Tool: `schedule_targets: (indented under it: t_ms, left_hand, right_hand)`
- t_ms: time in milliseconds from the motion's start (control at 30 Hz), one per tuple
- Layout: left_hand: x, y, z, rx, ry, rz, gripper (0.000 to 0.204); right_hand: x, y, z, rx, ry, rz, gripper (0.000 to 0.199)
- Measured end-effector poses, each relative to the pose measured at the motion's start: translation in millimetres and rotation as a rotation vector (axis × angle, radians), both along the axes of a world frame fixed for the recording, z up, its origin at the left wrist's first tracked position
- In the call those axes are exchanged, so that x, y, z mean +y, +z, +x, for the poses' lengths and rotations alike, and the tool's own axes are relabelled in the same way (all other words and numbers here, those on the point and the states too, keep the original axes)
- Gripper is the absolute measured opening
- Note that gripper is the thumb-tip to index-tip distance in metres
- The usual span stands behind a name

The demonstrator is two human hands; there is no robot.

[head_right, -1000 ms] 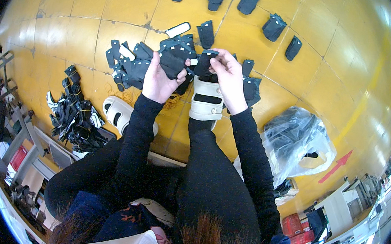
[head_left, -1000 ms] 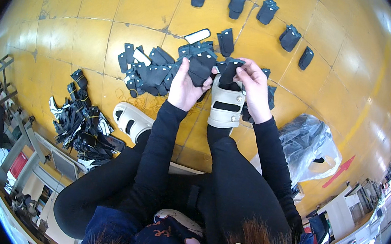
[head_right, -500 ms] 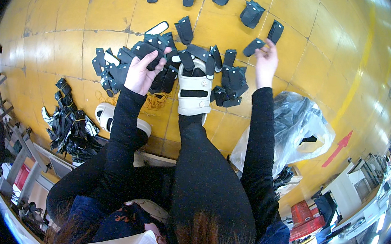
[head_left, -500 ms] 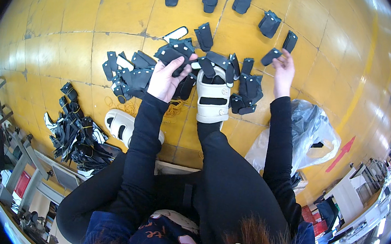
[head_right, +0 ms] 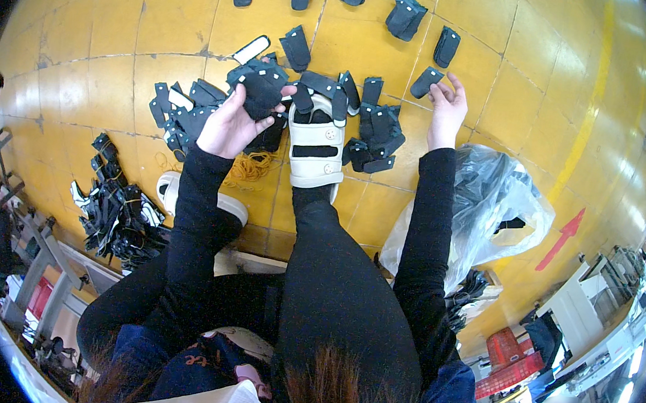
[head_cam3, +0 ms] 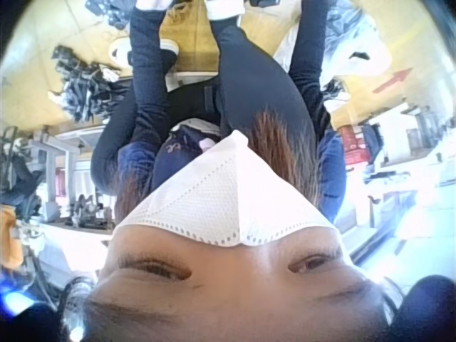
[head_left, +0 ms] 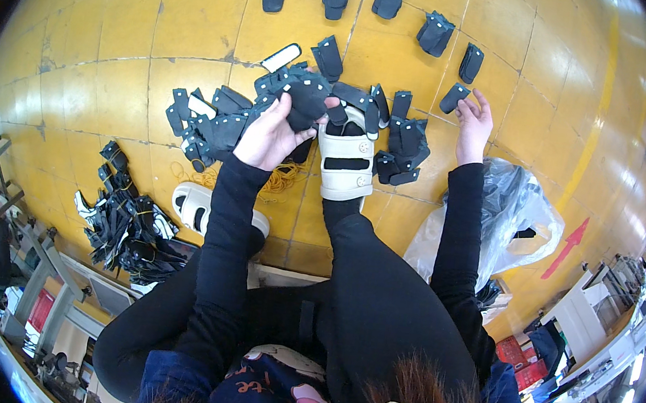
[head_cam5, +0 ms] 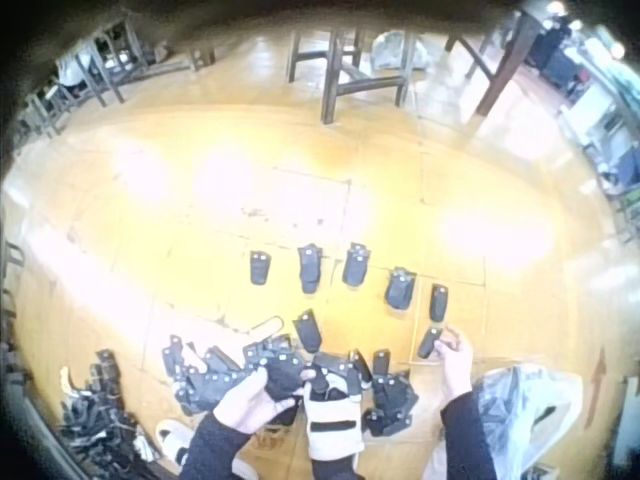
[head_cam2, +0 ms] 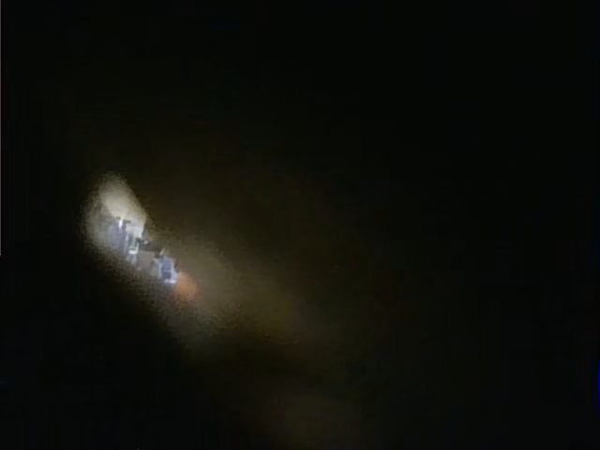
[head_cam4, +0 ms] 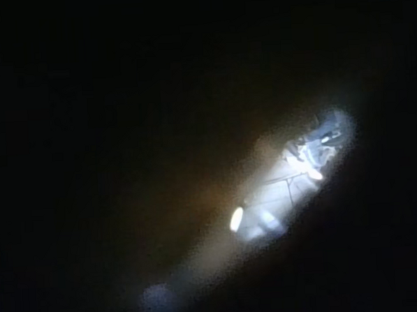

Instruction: The person sits on the floor and sorts small black rectangular parts by picking them up, inspecting them, and placing them into separate piles. The person handles the parts one by one, occasionally turning them over before stacking them.

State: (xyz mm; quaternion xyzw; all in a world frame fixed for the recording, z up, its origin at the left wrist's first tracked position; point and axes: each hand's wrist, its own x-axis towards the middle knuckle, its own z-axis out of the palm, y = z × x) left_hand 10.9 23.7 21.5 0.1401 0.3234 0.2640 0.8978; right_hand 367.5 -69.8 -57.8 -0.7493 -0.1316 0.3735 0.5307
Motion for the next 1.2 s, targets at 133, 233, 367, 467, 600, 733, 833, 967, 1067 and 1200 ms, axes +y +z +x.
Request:
schedule_targets:
  t_ms: [133,233,367,467,600,733,833,967,1067,1200]
  left_hand:
    - [-1.5,-4.2,10.9,0.164,-0.028,0.063,0.047]
    - [-1.8,-5.1,8.5,0.211,-0.017,0.029,0.038]
    - [-7.4,-9.9,8.2,0.333,0.147,0.027,0.02]
    - [-7.5,-12.2,12.1,0.388,0.248,0.025,0.021]
    - [-0.8,-16.0,40.7,0.331,0.302,-0.056,0.022]
    - [12.3,-33.2,34.7,0.362,0.393,0.035,0.026]
    - [41.8,-44.5,15.3,0.509,0.549,0.062,0.02]
    - [109.3,-83.5,-31.7,0.56,0.676,0.185,0.026]
    - [156.7,-96.6,-48.6,0.625,0.63,0.279,0.028]
    - [191.1,-105.9,-64.2,0.765,0.518,0.314,0.019]
  right_hand:
    - [4.2,-13.0,26.8,-0.323,-0.062,0.048,0.026]
    - [11.8,-8.3,47.9,-0.27,-0.134,0.058,0.022]
    - [33.9,20.9,26.0,-0.123,-0.005,0.115,0.022]
    - [54.5,55.6,-51.5,0.038,0.242,0.108,0.021]
    - [64.2,69.1,-132.5,0.05,0.562,0.104,0.022]
    - [78.3,70.9,-165.8,0.001,0.722,0.123,0.032]
    - [83.5,80.9,-166.0,-0.107,0.826,0.155,0.04]
    - [76.2,72.0,-143.2,-0.11,0.778,0.047,0.032]
    - [64.7,65.5,-132.9,-0.133,0.727,-0.002,0.024]
    - [55.9,70.7,-133.5,-0.095,0.722,-0.095,0.023]
